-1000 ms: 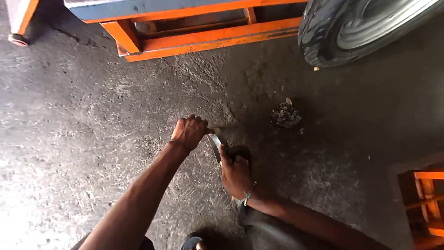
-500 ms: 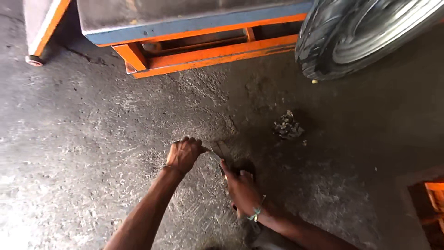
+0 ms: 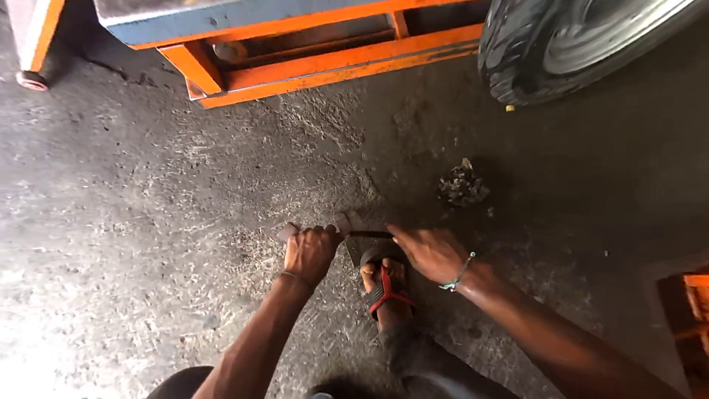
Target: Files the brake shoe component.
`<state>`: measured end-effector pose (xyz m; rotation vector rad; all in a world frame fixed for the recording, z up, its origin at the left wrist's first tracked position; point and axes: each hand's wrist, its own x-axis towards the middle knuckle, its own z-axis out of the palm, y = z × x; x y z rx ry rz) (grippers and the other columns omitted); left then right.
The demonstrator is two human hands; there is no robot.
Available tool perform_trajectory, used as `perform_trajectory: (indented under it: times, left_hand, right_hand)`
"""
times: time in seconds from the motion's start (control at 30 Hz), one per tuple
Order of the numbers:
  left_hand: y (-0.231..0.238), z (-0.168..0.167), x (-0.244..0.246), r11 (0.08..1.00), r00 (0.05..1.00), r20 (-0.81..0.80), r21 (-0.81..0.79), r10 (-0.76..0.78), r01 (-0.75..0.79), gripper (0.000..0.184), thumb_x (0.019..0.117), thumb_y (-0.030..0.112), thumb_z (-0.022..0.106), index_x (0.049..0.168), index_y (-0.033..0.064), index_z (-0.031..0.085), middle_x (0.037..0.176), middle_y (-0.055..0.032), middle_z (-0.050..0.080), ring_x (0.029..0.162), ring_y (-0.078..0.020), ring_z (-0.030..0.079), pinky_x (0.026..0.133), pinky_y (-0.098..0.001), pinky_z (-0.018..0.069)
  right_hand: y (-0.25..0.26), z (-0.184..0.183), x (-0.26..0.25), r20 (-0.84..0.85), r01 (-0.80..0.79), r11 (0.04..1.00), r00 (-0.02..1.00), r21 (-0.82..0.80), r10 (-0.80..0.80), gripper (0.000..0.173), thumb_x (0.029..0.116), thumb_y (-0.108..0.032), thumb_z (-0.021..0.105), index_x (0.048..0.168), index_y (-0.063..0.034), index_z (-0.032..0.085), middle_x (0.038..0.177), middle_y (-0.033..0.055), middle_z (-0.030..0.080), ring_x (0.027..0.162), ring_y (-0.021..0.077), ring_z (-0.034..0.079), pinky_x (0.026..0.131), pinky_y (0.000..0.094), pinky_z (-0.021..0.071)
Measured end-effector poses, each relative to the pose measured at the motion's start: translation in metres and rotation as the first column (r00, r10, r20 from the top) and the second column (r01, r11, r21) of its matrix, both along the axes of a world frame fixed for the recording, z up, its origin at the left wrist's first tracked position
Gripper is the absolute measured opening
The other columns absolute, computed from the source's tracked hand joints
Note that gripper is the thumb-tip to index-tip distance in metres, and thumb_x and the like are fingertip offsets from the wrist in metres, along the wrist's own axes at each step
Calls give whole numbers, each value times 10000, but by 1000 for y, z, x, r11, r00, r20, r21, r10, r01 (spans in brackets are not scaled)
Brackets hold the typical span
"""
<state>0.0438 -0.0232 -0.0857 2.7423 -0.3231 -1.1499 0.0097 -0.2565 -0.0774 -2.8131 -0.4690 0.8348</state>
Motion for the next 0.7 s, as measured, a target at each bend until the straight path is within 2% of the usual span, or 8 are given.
perform_trajectory:
  times: [0.1, 0.2, 0.33, 0.5, 0.6, 0.7]
  left_hand:
    - [-5, 3, 7, 998, 1000, -24, 55, 12, -11, 489, 1097, 432, 418, 1137, 16, 671, 1082, -216, 700, 1054, -408, 685, 852, -571, 528]
    - [-12, 8, 19, 997, 998, -68, 74, -14, 19, 465, 1098, 404, 430, 1168, 2, 654, 1122, -230, 687, 1096, -422, 666, 870, -582, 519]
    - [-12, 11, -3, 998, 999, -16, 49, 35, -34, 476, 1096, 418, 430, 1127, 11, 675, 1043, -214, 706, 1007, -405, 698, 825, -563, 537]
    - [-14, 4, 26, 997, 997, -30, 29, 67, -66, 425, 1103, 337, 446, 1174, -25, 656, 1124, -260, 683, 1093, -451, 664, 862, -603, 517]
    - [-13, 6, 5, 998, 997, -54, 30, 48, -46, 450, 1100, 380, 436, 1133, -3, 669, 1051, -241, 703, 1012, -435, 692, 831, -593, 532]
    - [-11, 10, 6, 997, 990, -127, 54, 54, -47, 479, 1100, 418, 416, 1175, 13, 660, 1106, -224, 699, 1056, -414, 686, 869, -579, 525]
  right_hand:
    - [0, -25, -13, 248, 0, 996, 968, 86, -21, 320, 1017, -189, 606, 1305, -87, 700, 662, 154, 661, 562, 358, 673, 506, 493, 545]
    - [-4, -37, -14, 291, 18, 991, 955, 132, -56, 321, 1037, -263, 584, 1254, -75, 729, 662, 156, 669, 565, 358, 679, 514, 496, 554]
    - [-13, -42, -17, 400, -59, 985, 916, 165, -13, 289, 1009, -251, 608, 1185, -75, 756, 624, 131, 641, 506, 319, 654, 454, 459, 534]
    - [5, -32, -3, 277, 95, 990, 953, 101, -120, 323, 1048, -272, 578, 1222, -55, 741, 669, 178, 678, 589, 390, 688, 532, 532, 548]
    - [-5, -32, -13, 287, 25, 995, 956, 102, -54, 329, 1048, -290, 564, 1221, -72, 741, 628, 143, 654, 545, 353, 671, 500, 494, 546]
    - [-7, -28, -13, 284, -5, 997, 959, 81, -19, 324, 1045, -300, 569, 1203, -83, 752, 660, 155, 669, 572, 359, 684, 513, 500, 555]
